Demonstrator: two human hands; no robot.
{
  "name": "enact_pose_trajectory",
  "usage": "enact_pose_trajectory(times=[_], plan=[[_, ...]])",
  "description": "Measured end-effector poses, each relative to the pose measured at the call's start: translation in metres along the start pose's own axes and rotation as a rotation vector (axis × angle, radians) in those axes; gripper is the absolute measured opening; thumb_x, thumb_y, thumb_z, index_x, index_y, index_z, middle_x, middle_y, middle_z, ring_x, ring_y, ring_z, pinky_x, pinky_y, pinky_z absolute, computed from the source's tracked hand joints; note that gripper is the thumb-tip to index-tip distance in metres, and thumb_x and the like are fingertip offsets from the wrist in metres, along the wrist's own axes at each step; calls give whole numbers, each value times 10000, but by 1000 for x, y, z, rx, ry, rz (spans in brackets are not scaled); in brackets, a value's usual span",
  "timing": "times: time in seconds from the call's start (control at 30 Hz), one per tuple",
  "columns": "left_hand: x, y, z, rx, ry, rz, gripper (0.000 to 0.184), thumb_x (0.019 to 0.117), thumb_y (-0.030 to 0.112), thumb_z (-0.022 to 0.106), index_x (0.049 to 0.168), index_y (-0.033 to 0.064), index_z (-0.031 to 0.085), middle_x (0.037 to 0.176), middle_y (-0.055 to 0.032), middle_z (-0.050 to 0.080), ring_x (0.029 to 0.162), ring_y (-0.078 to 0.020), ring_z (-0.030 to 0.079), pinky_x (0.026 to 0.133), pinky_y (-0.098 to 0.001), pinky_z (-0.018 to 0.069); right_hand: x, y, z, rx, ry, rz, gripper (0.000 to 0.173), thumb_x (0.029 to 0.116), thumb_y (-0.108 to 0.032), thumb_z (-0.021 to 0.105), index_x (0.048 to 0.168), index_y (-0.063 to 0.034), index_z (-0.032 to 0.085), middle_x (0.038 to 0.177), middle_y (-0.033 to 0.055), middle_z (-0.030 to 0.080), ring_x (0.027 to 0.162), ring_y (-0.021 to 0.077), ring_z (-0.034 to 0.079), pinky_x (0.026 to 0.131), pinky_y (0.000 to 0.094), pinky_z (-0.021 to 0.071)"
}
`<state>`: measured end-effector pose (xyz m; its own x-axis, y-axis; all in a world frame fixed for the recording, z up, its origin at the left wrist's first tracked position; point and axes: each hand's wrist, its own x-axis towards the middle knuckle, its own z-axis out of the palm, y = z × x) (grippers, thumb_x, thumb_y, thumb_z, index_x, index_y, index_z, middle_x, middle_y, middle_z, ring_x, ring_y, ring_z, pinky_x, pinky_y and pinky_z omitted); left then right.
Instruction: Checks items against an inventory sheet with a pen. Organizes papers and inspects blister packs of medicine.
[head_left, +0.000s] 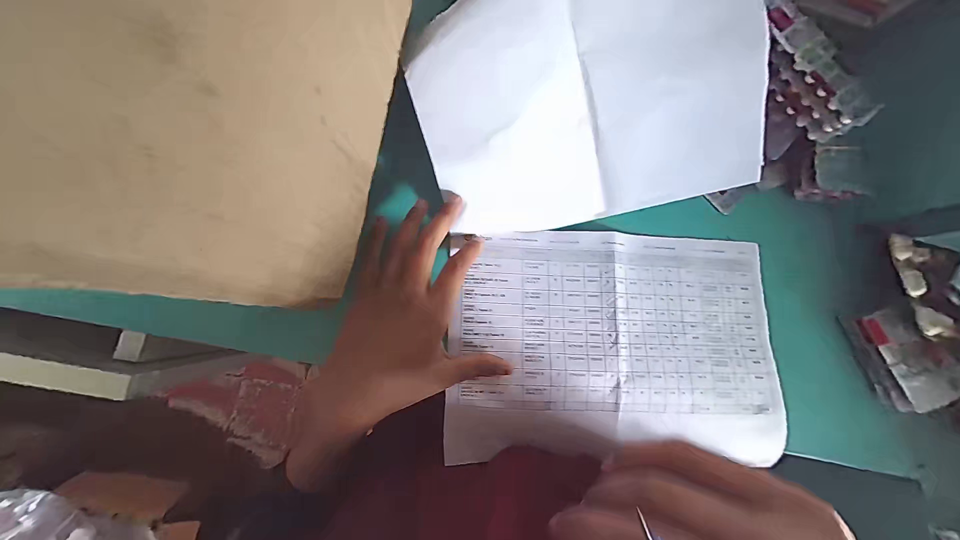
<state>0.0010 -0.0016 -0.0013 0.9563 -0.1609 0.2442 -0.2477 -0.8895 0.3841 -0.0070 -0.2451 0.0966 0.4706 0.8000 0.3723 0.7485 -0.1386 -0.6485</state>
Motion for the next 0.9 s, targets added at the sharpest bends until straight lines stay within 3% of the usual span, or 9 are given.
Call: enact_pose_trajectory(times=[0.07, 0.13, 0.2, 0.3, 0.4, 0.57, 0.7, 0.83, 0.9], plan=[[0, -1, 1, 15, 8, 14, 1101, 736, 915, 491, 1478, 103, 520, 1656, -188, 272, 1539, -407, 210, 1207, -666, 132, -2, 32, 5, -32, 101, 52, 415, 1115, -382, 381, 925, -103, 622, 794, 49, 652, 750, 120, 616, 683, 236, 486], [0, -1, -1, 3, -3, 22, 1086, 754, 907, 472, 1474, 96, 527, 1657, -192, 270, 1537, -408, 219, 1203, -668, 144, -8, 59, 7, 18, 209, 226, 467, 1120, -414, 329, 961, -116, 652, 886, -38, 671, 876, -28, 616, 777, 126, 488], [1, -1, -3, -46, -10, 16, 1044, 781, 881, 476, 1467, 97, 539, 1654, -179, 287, 1538, -394, 225, 1210, -656, 139, -19, 76, 10, 56, 267, 329, 485, 1114, -425, 346, 981, -116, 696, 931, -70, 662, 947, -71, 591, 839, 102, 466], [0, -4, -4, -105, -10, 26, 983, 835, 836, 469, 1442, 68, 555, 1632, -181, 330, 1535, -389, 236, 1213, -658, 135, -36, 89, 12, 24, 232, 324, 465, 1114, -395, 360, 1017, -91, 699, 973, -26, 670, 995, -47, 579, 884, 111, 448], [-1, -6, -5, -135, -22, 44, 856, 884, 741, 519, 1429, 82, 572, 1632, -167, 336, 1542, -365, 227, 1218, -649, 124, -46, 95, 10, 65, 205, 281, 437, 1118, -384, 352, 1079, -120, 698, 1008, -55, 666, 1026, -56, 581, 914, 108, 449], [-1, -8, -5, -128, -23, 73, 897, 780, 738, 649, 1391, 84, 598, 1631, -168, 337, 1542, -367, 227, 1216, -647, 133, -47, 92, 8, 191, 215, 380, 281, 1076, -388, 484, 1269, -201, 571, 1036, -162, 690, 936, -65, 649, 819, 116, 537], [-2, -5, -7, -132, -28, 73, 929, 719, 756, 694, 1345, 73, 626, 1617, -174, 361, 1532, -374, 249, 1224, -636, 123, -34, 79, -9, 241, 230, 523, 184, 1024, -296, 566, 1188, -213, 579, 1041, -166, 736, 954, -16, 699, 847, 159, 576], [-1, -5, -7, -110, -37, 81, 964, 686, 782, 696, 1338, 75, 629, 1612, -177, 366, 1517, -398, 270, 1213, -642, 149, -16, 83, -16, 213, 373, 536, 160, 952, -154, 635, 1104, -203, 650, 966, -107, 751, 840, 46, 725, 727, 194, 612], [-1, -5, -7, -112, -36, 83, 961, 679, 780, 703, 1320, 67, 633, 1612, -182, 362, 1512, -397, 284, 1210, -645, 155, -12, 89, -13, 193, 379, 593, 144, 936, -167, 653, 1074, -204, 674, 931, -119, 735, 816, 34, 711, 721, 198, 610]])
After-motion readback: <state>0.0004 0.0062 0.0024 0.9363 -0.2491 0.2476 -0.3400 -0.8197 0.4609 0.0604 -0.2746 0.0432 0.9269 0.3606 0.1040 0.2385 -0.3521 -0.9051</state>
